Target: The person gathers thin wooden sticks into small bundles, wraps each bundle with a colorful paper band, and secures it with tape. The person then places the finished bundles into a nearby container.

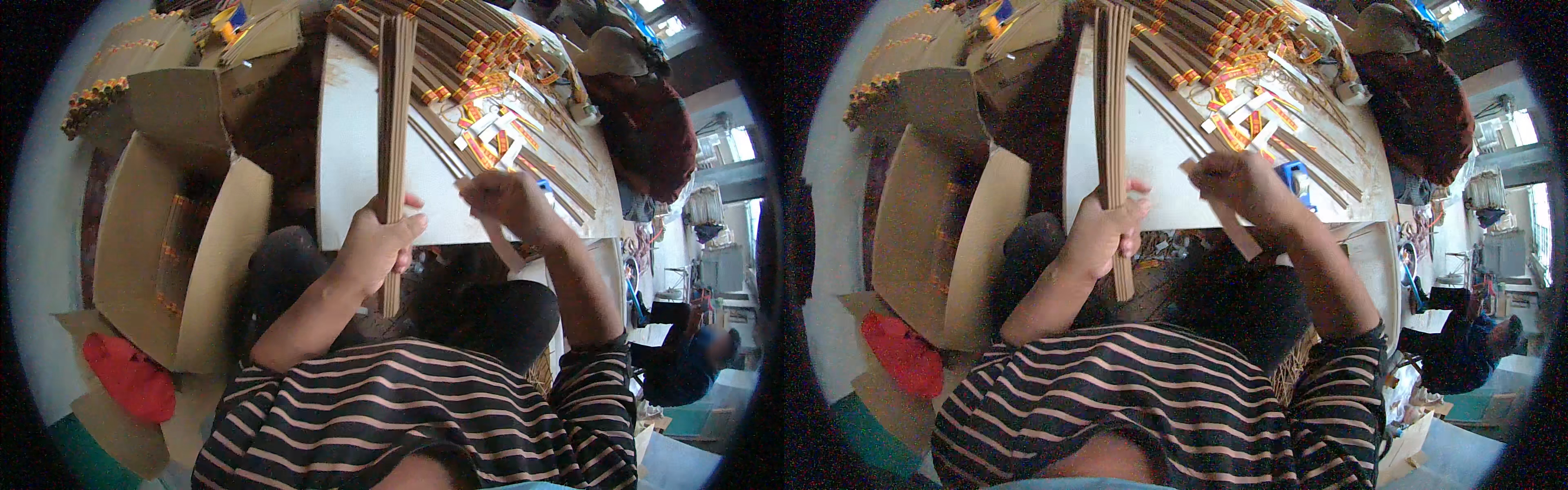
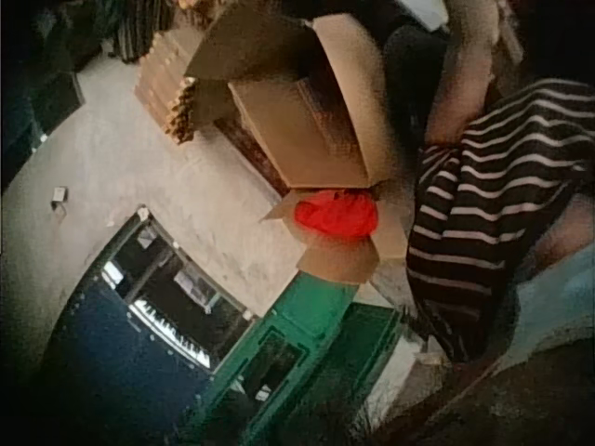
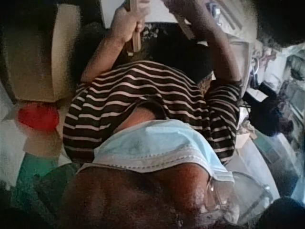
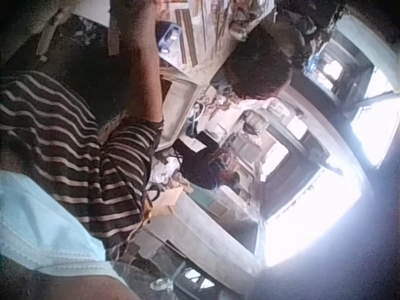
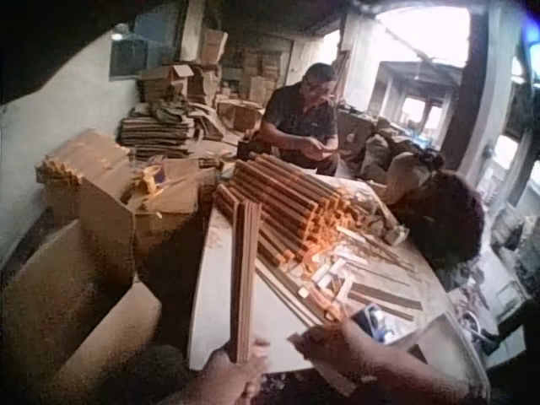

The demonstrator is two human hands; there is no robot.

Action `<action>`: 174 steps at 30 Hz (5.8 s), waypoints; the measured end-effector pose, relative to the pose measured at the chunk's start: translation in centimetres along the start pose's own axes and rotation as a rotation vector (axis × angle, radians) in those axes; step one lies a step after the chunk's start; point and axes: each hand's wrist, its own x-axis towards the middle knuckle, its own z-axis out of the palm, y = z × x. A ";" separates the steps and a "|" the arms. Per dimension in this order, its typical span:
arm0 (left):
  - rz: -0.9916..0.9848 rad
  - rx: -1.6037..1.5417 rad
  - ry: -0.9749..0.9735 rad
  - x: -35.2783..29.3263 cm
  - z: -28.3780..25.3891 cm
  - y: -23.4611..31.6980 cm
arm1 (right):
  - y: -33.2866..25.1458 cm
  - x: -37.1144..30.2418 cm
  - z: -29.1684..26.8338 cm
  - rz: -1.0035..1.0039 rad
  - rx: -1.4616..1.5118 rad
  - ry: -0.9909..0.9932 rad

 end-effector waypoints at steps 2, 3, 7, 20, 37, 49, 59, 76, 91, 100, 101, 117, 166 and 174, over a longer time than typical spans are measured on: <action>0.029 0.003 -0.045 -0.8 0.8 0.3 | -1.5 -2.2 2.2 0.065 -0.139 0.000; 0.029 0.000 -0.075 -1.4 1.2 0.6 | -2.0 -3.2 3.1 0.057 -0.234 -0.008; 0.026 -0.019 -0.092 -3.5 2.2 -0.3 | -1.1 -6.0 6.8 -0.315 -0.347 0.207; -0.012 0.227 -0.294 -8.4 2.0 0.7 | 0.2 -11.4 9.3 0.087 0.878 -0.133; -0.218 0.431 -0.167 -12.5 1.7 -0.7 | -2.2 -13.2 12.7 -0.050 0.591 0.304; -0.214 0.717 -0.123 -11.8 2.0 -2.4 | -1.5 -13.1 13.4 0.003 0.593 0.355; -0.200 0.781 -0.111 -11.9 2.0 -3.0 | -0.4 -12.8 13.2 0.144 0.489 0.274; -0.195 0.735 -0.255 -10.4 0.9 -3.5 | 0.2 -12.3 11.6 0.071 0.747 0.026; -0.275 0.815 -0.287 -8.6 1.2 -1.9 | 1.5 -9.9 11.1 0.141 0.798 0.079; -0.257 0.885 -0.194 -10.5 1.6 -3.4 | 0.5 -12.2 12.1 0.099 0.656 0.116; -0.266 0.901 -0.167 -11.2 1.6 -3.6 | 0.5 -12.6 12.8 0.112 0.641 0.159; -0.102 0.545 -0.360 -14.0 1.3 -6.0 | -0.3 -15.9 12.4 0.130 0.649 0.069; -0.361 0.235 -0.416 -13.3 1.5 -3.5 | 1.8 -14.4 11.0 -0.060 0.662 -0.093; -0.174 0.414 -0.213 -13.6 2.0 -3.4 | 1.4 -12.6 12.2 -0.373 0.479 0.401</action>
